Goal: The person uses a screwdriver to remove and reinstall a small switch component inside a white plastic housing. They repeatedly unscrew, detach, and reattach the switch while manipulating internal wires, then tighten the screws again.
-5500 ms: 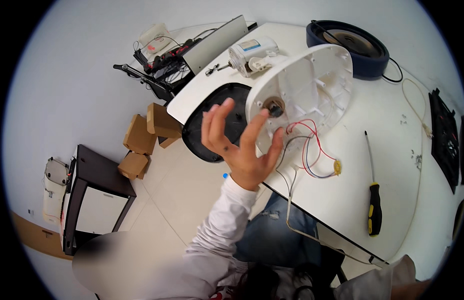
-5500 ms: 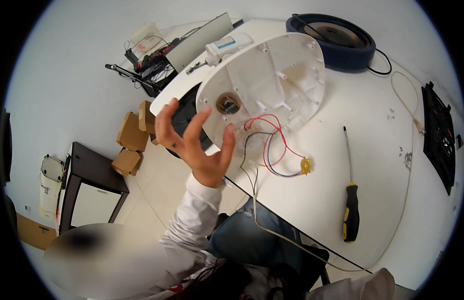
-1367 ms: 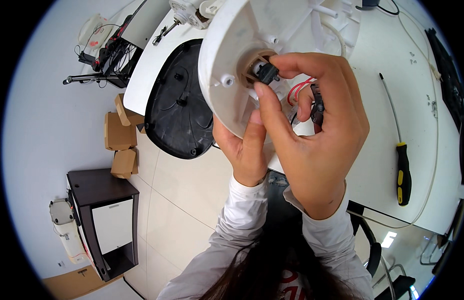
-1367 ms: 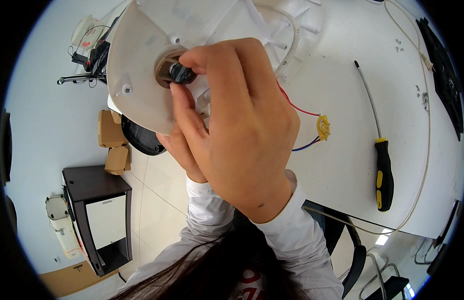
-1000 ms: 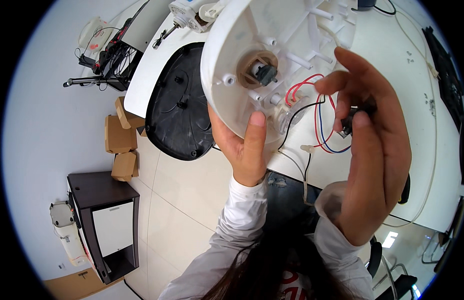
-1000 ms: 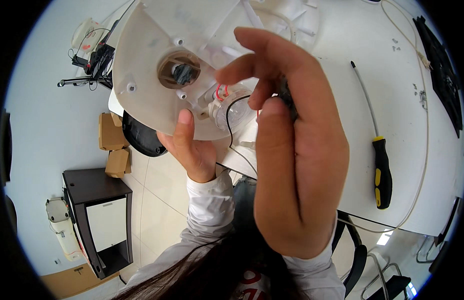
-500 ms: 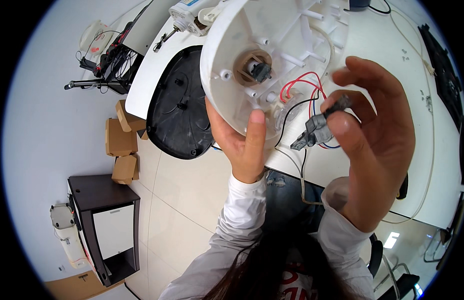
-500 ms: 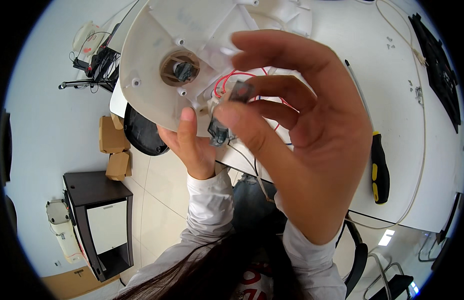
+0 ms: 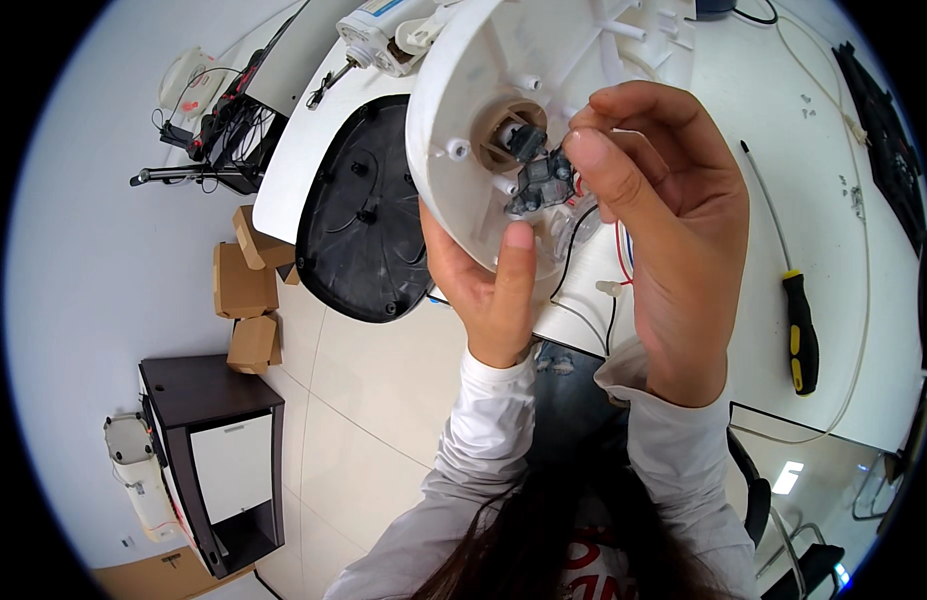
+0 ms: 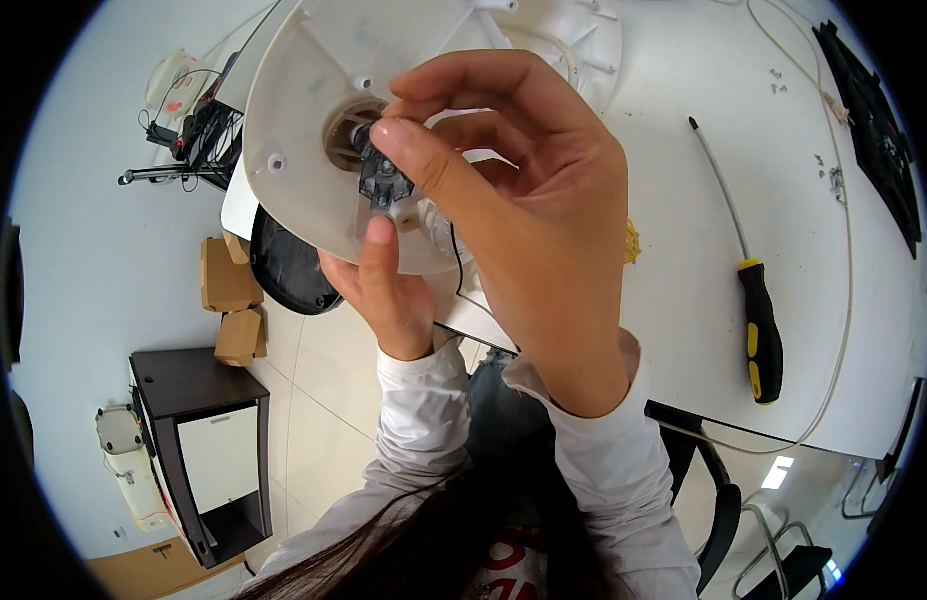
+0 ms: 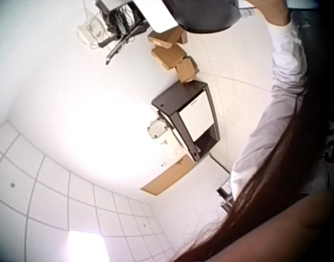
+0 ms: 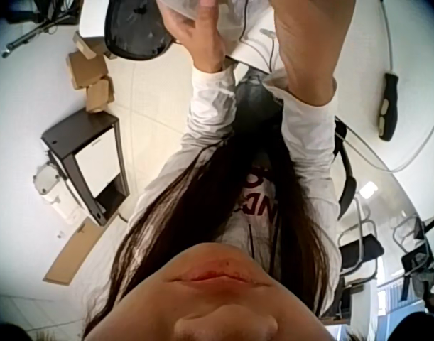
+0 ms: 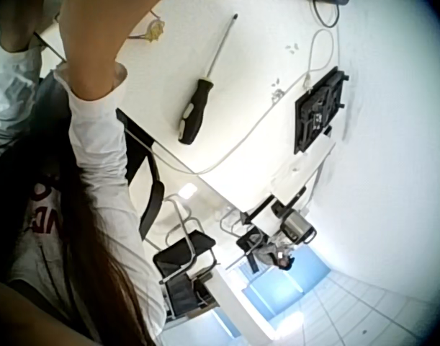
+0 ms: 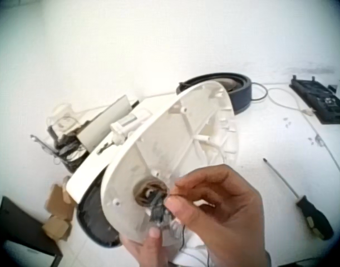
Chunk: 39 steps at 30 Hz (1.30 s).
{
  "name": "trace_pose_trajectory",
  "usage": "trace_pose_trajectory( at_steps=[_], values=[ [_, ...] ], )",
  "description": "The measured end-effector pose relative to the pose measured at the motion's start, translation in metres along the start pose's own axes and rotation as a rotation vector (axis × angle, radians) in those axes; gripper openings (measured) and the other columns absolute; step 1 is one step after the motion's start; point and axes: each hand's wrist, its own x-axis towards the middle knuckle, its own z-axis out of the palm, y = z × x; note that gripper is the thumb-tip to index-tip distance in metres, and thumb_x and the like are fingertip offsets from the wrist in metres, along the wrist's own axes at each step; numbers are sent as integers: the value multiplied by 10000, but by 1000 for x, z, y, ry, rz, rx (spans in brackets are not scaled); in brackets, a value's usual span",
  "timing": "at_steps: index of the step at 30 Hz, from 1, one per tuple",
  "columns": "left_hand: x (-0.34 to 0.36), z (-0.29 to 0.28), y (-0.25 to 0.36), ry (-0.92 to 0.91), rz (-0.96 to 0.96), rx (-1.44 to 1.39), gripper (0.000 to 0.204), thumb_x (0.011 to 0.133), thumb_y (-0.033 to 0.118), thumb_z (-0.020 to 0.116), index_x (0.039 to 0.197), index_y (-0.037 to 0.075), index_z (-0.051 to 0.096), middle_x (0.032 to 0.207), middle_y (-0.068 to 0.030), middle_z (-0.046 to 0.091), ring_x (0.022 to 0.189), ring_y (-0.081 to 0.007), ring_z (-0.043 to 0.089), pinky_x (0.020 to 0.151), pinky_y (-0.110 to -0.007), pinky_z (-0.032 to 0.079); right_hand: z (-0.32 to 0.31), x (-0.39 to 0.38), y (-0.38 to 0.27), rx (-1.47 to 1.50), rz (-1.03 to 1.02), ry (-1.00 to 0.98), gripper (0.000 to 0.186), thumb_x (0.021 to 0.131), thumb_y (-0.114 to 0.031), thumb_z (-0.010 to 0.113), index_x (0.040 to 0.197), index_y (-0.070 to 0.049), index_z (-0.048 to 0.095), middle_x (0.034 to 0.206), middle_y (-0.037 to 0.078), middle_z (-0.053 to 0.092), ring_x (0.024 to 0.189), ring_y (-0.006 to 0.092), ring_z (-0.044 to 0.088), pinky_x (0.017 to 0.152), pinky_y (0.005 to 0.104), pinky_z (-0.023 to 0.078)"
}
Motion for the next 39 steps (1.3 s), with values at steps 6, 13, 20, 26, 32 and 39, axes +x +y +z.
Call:
trace_pose_trajectory(
  at_steps=[6,13,20,26,32,39],
  values=[
    [-1,-3,-1,8,-34,22,704,772,310,639,1288,-47,320,1230,-155,425,1128,-242,439,941,-348,352,2,4,2,-25,-73,0,272,755,-76,686,995,-15,575,874,45,627,756,60,569,602,173,382],
    [0,3,-4,73,51,-41,510,761,217,640,1167,-22,443,1107,-96,507,1015,-182,488,892,-304,357,2,9,3,-70,-62,14,290,762,-125,688,1011,-20,582,906,59,639,797,70,586,612,175,411],
    [0,3,-1,51,27,-37,582,768,233,634,1227,-30,391,1170,-120,472,1071,-205,466,922,-323,350,-1,9,6,-44,-90,10,272,770,-132,682,1006,-32,592,901,47,645,788,63,577,609,173,415],
    [0,0,-1,3,-9,-22,680,776,259,625,1298,-43,308,1235,-153,420,1136,-239,435,954,-349,343,-2,6,-1,-56,-35,-2,259,773,-114,666,1007,-29,593,918,47,627,785,72,575,613,181,413],
    [-1,-5,-5,7,-9,15,668,772,237,611,1297,-45,309,1233,-151,419,1134,-239,437,953,-348,346,-7,0,-9,-124,-26,-18,264,774,-94,651,1017,-7,593,915,47,597,778,82,575,623,188,424],
    [-1,-2,-2,2,-37,-19,707,787,326,623,1298,-46,306,1232,-151,421,1120,-239,446,938,-351,360,-10,-9,-25,-144,127,-47,186,794,-83,625,949,19,623,878,59,618,747,91,582,597,191,475]
  ],
)
